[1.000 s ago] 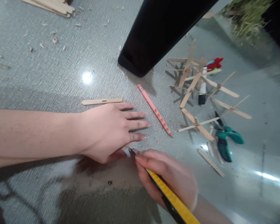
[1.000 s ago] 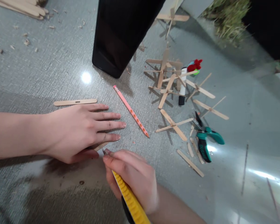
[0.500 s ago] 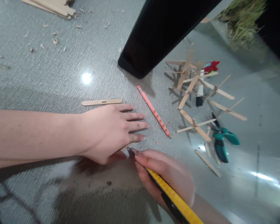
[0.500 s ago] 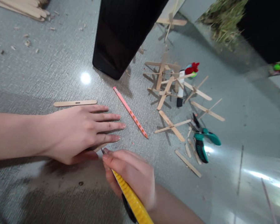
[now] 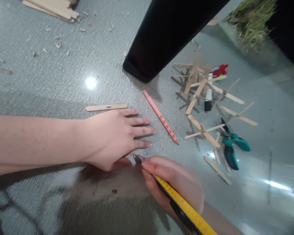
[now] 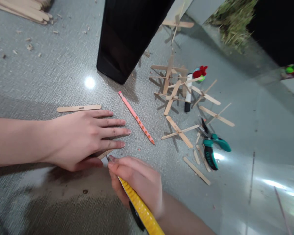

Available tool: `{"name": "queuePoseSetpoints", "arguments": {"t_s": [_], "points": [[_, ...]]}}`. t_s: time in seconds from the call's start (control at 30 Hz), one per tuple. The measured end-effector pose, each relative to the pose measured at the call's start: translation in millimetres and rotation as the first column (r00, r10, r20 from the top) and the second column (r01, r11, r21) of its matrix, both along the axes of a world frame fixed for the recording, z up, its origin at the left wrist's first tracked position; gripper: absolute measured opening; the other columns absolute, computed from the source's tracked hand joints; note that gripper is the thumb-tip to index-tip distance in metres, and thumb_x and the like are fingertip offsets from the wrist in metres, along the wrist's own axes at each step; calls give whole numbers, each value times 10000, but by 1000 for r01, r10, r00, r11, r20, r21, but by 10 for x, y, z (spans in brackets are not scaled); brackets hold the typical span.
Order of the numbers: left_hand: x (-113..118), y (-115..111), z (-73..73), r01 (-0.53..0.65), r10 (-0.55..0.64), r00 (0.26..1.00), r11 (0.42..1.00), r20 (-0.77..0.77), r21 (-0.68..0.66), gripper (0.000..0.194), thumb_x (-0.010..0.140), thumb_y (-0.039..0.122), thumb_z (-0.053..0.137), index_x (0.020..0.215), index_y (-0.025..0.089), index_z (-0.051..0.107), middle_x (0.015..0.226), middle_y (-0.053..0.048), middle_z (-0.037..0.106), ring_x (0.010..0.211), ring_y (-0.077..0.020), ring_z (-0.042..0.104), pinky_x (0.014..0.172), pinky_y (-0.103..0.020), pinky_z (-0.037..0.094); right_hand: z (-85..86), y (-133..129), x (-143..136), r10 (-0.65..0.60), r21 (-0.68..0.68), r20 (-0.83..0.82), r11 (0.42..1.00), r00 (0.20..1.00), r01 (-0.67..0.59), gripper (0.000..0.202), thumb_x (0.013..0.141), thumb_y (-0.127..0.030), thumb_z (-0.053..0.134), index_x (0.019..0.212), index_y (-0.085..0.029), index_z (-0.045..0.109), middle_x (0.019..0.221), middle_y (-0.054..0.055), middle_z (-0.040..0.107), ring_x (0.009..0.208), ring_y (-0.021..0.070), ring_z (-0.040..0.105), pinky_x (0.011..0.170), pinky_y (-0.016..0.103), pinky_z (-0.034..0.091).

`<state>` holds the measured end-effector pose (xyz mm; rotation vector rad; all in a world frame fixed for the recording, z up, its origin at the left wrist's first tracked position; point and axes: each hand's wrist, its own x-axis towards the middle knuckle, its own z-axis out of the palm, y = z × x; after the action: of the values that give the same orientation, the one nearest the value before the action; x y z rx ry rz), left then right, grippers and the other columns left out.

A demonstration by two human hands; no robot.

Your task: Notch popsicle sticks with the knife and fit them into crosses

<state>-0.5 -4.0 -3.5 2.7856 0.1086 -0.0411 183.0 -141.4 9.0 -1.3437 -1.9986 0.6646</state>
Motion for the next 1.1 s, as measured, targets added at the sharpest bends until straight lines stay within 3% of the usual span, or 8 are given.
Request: {"name": "queuePoseSetpoints", "arguments": {"t_s": [0.57,1.1], "points": [[-4,-5,13,-10,10,1000,1000,7,17,564,906,519,512,1414,279,554,1593,-28,385,1499,-251,334,1266,-456,194,-5,-42,-60,-32,-44,-16,999,999,31,220,875,-47,595,1034,-199,609,719,-27,630,579,76,574,575,176,508],[-32,2,15,-19,19,1000,1000,23,-5,569,892,499,540,1411,267,558,1593,-37,381,1492,-274,348,1250,-480,238,-11,-52,-25,-13,-35,-17,999,1000,13,249,874,-42,594,1022,-241,619,683,-51,673,557,98,623,590,203,551]]}}
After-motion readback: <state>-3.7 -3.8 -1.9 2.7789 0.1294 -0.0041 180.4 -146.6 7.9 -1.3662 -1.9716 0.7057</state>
